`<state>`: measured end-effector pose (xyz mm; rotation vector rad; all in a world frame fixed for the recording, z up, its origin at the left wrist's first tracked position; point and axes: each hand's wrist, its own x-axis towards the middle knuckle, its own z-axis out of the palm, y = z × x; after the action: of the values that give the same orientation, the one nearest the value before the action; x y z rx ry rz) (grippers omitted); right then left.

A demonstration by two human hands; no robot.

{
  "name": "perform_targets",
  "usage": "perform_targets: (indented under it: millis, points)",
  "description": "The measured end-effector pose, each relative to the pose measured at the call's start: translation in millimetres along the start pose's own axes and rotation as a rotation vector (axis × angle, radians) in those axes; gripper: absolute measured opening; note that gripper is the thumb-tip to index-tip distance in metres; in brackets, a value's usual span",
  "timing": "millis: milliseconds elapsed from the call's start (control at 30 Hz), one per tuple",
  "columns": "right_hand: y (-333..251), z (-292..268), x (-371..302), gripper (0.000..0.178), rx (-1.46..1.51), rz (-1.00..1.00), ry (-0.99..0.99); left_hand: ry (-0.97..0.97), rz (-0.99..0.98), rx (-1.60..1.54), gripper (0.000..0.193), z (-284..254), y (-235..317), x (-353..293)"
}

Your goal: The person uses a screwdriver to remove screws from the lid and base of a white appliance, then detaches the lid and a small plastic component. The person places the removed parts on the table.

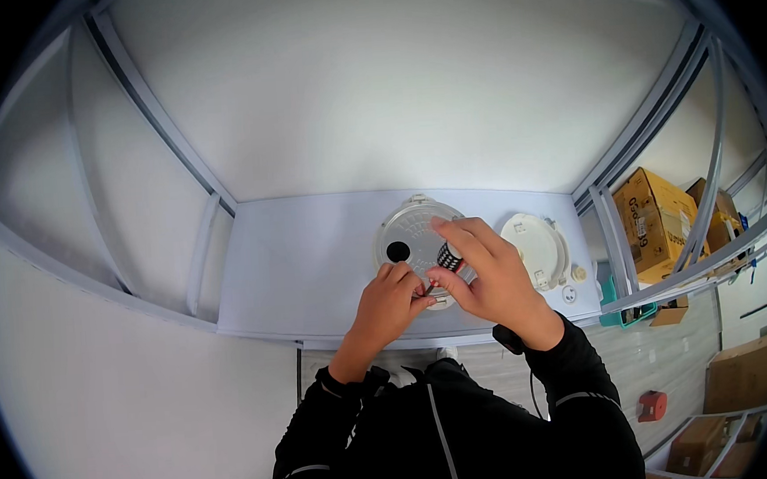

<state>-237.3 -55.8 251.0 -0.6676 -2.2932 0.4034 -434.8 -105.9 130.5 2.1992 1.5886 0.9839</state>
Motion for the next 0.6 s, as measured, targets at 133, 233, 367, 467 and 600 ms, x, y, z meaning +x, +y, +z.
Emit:
perform_targets:
  millis: [133, 233, 367, 467, 600]
  points:
    - [1.8, 5.4, 1.6, 0.062, 0.134, -0.072, 0.146, -0.019, -0.029, -0.023, 0.029, -1.4, 2.0, 1.1]
    - [-0.3, 2.0, 0.2, 0.061, 0.150, -0.040, 0.179, -0.014, -0.054, -0.014, 0.029, -1.3, 3.1, 1.6]
    - [6.6, -1.2, -4.6, 0.057, 0.144, -0.061, 0.300, 0.030, -0.053, -0.018, 0.027, 3.1, 1.0, 0.2]
    - [15.4, 0.5, -10.6, 0.055, 0.190, -0.045, 0.383, 0.019, -0.070, -0.029, 0.027, 4.5, 2.3, -1.4]
    - [24.0, 2.9, -18.1, 0.054, 0.240, -0.035, 0.445, 0.074, -0.076, -0.092, 0.042, -6.4, 6.2, -4.3]
